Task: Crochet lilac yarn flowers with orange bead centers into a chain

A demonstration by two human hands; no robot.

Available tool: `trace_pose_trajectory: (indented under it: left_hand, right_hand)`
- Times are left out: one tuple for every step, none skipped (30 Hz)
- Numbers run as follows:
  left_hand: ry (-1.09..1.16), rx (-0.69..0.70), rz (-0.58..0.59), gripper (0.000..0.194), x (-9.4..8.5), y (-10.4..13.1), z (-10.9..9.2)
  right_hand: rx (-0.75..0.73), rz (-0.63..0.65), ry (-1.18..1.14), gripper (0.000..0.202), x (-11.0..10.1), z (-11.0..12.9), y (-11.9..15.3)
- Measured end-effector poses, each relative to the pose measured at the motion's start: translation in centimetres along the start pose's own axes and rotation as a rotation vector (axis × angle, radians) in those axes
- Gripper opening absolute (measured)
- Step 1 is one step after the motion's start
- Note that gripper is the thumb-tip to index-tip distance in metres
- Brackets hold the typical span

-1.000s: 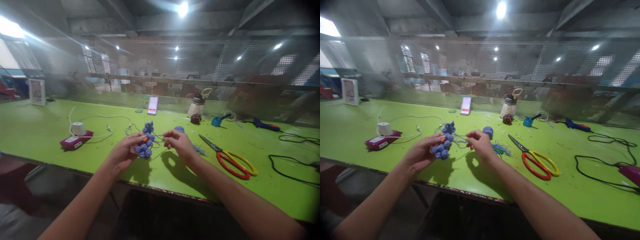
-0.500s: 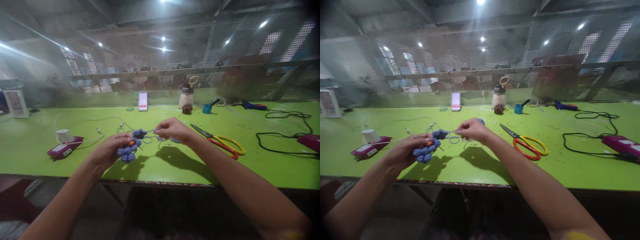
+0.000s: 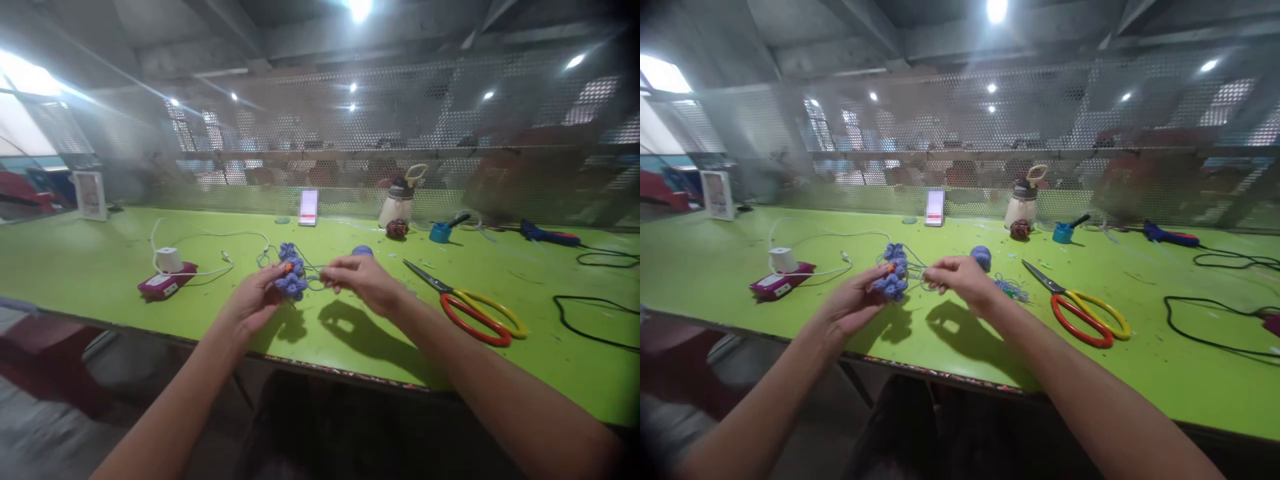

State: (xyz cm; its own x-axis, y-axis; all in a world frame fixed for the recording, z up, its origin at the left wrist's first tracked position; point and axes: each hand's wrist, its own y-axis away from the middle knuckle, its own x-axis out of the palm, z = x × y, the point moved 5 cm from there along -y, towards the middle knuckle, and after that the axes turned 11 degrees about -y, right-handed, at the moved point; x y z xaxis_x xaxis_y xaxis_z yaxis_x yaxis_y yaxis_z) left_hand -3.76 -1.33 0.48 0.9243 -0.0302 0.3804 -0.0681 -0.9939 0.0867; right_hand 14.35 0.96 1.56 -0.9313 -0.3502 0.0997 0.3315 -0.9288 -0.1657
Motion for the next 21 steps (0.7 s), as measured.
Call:
trace_pose_trajectory:
  left_hand:
    - [0.011, 0.019, -0.014, 0.011, 0.2, -0.1, 0.0]
    - [0.02, 0.036, -0.026, 0.01, 0.4, -0.1, 0.1]
    - [0.027, 0.052, -0.039, 0.008, 0.7, -0.1, 0.2]
    - [0.031, 0.069, -0.055, 0.006, 1.0, -0.1, 0.3]
    - [0.035, 0.091, -0.075, 0.005, 1.2, 0.0, 0.4]
    - [0.037, 0.115, -0.096, 0.005, 1.4, 0.1, 0.4]
    - [0.039, 0.139, -0.116, 0.006, 1.6, 0.1, 0.5]
    - [0.038, 0.162, -0.132, 0.007, 1.8, 0.2, 0.5]
    - [0.036, 0.179, -0.142, 0.008, 2.0, 0.3, 0.6]
    - [0.032, 0.192, -0.145, 0.009, 2.2, 0.4, 0.7]
    - [0.028, 0.201, -0.143, 0.011, 2.4, 0.5, 0.7]
    - [0.023, 0.207, -0.138, 0.012, 2.6, 0.5, 0.8]
    - [0.019, 0.211, -0.133, 0.014, 2.7, 0.6, 0.8]
    - [0.017, 0.215, -0.129, 0.015, 2.8, 0.7, 0.8]
    - [0.015, 0.217, -0.126, 0.015, 2.9, 0.8, 0.7]
    - [0.013, 0.218, -0.122, 0.016, 2.9, 0.9, 0.6]
    - [0.011, 0.216, -0.119, 0.016, 3.0, 1.0, 0.5]
    - [0.009, 0.213, -0.116, 0.016, 3.0, 1.0, 0.4]
    - [0.008, 0.21, -0.113, 0.015, 2.9, 1.0, 0.4]
    - [0.009, 0.206, -0.111, 0.015, 2.9, 1.0, 0.3]
    - [0.012, 0.202, -0.11, 0.014, 2.8, 0.9, 0.3]
  right_hand:
    - [0.042, 0.067, -0.055, 0.02, 1.2, -0.5, 0.4]
    - [0.073, 0.107, -0.109, 0.022, 2.1, -1.0, 0.8]
    - [0.096, 0.127, -0.164, 0.025, 2.7, -1.4, 1.1]
    - [0.11, 0.132, -0.215, 0.026, 3.1, -1.7, 1.2]
    - [0.116, 0.126, -0.262, 0.027, 3.2, -1.9, 1.2]
    - [0.117, 0.114, -0.303, 0.026, 3.3, -2.1, 1.2]
    - [0.116, 0.103, -0.337, 0.025, 3.3, -2.2, 1.2]
    - [0.117, 0.097, -0.363, 0.025, 3.3, -2.2, 1.2]
    - [0.12, 0.095, -0.384, 0.026, 3.3, -2.3, 1.2]
    - [0.126, 0.099, -0.4, 0.027, 3.3, -2.3, 1.2]
    - [0.133, 0.103, -0.415, 0.028, 3.4, -2.3, 1.2]
    - [0.139, 0.106, -0.428, 0.028, 3.5, -2.3, 1.2]
    - [0.142, 0.104, -0.44, 0.028, 3.6, -2.4, 1.2]
    - [0.143, 0.096, -0.45, 0.026, 3.6, -2.4, 1.2]
    - [0.143, 0.087, -0.457, 0.025, 3.7, -2.4, 1.2]
    - [0.145, 0.077, -0.46, 0.023, 3.7, -2.4, 1.2]
    - [0.148, 0.069, -0.46, 0.022, 3.6, -2.5, 1.2]
    - [0.154, 0.062, -0.456, 0.02, 3.6, -2.5, 1.2]
    - [0.162, 0.058, -0.45, 0.019, 3.6, -2.6, 1.2]
    - [0.173, 0.058, -0.44, 0.017, 3.6, -2.6, 1.2]
    - [0.186, 0.06, -0.43, 0.015, 3.6, -2.7, 1.2]
